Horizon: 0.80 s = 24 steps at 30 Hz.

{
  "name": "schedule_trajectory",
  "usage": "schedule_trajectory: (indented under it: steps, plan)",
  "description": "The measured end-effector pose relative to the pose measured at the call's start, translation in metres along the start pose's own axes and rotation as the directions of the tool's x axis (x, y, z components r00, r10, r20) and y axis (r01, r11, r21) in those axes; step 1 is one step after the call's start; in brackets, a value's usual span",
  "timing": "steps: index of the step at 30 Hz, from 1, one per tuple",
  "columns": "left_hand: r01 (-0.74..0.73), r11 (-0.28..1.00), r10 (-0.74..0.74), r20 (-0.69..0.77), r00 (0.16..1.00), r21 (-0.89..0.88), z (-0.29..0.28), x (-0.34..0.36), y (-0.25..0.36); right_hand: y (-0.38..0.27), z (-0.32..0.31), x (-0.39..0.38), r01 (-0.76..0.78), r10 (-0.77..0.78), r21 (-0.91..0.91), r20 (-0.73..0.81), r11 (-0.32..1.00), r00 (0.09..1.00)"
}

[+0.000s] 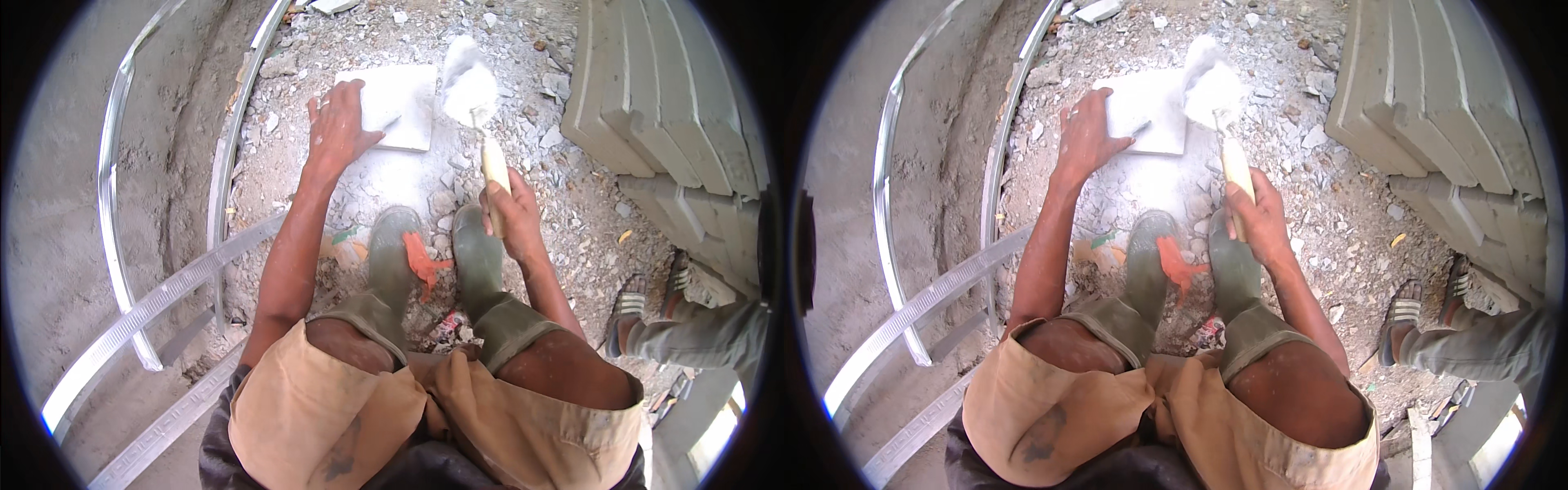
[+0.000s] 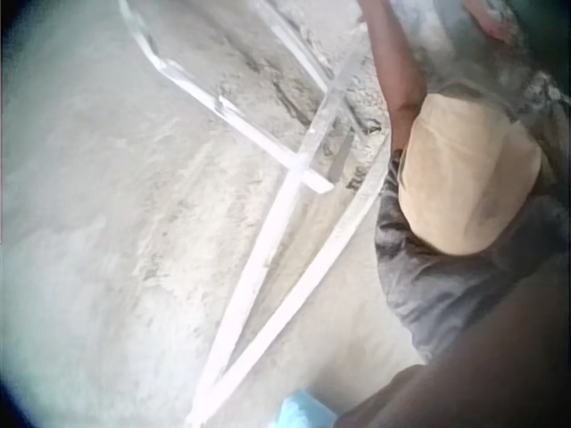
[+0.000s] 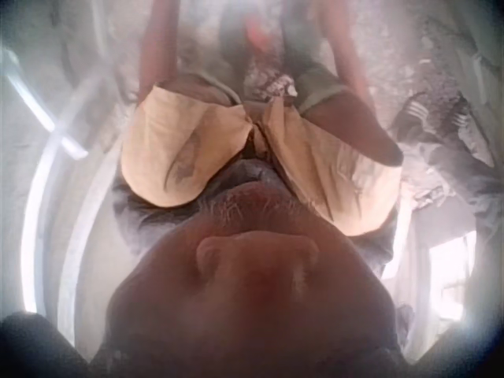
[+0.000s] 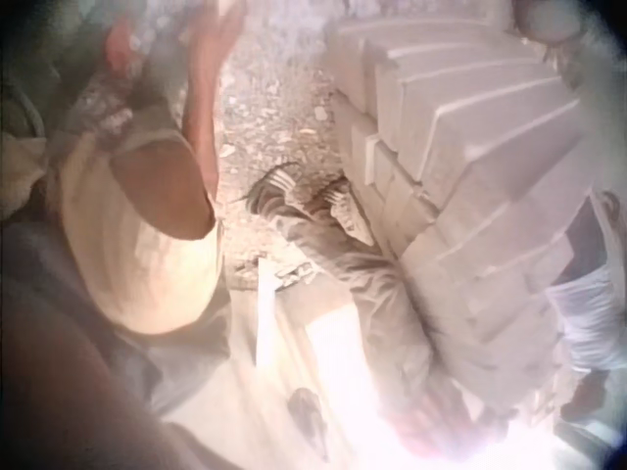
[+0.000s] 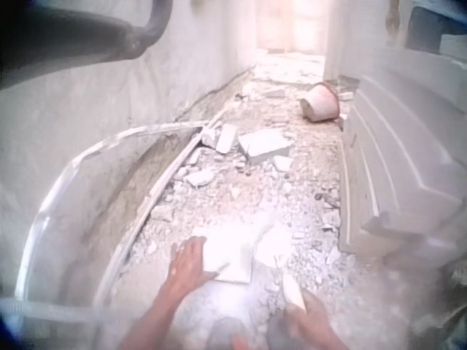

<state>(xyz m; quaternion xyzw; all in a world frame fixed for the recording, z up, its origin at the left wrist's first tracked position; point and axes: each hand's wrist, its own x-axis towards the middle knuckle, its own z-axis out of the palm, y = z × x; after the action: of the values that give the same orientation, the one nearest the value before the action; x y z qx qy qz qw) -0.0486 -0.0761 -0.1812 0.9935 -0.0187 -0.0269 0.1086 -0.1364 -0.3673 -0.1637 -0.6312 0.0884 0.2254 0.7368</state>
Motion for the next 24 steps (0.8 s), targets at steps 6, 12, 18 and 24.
schedule_trajectory:
  steps: [6,12,18,24]
  plan:
    - [-0.152,0.975,0.132,-0.128,0.983,-0.161,0.009,-0.019,-0.043,-0.003,0.007,-0.002,0.012,-0.019,-0.180,-0.035,0.984,0.999]
    - [-0.025,0.796,-0.070,-0.132,0.989,-0.605,0.039,-0.064,-0.020,0.015,0.013,-0.010,0.174,-0.178,-0.269,0.008,0.947,0.984]
    - [-0.123,0.756,-0.094,-0.293,0.951,-0.643,0.070,-0.042,-0.004,-0.004,0.019,0.006,0.150,-0.173,-0.312,-0.049,0.938,0.984]
    - [-0.118,0.861,0.006,-0.222,0.975,-0.495,0.067,-0.035,-0.012,-0.017,0.013,0.008,0.303,-0.333,-0.218,-0.119,0.928,0.935]
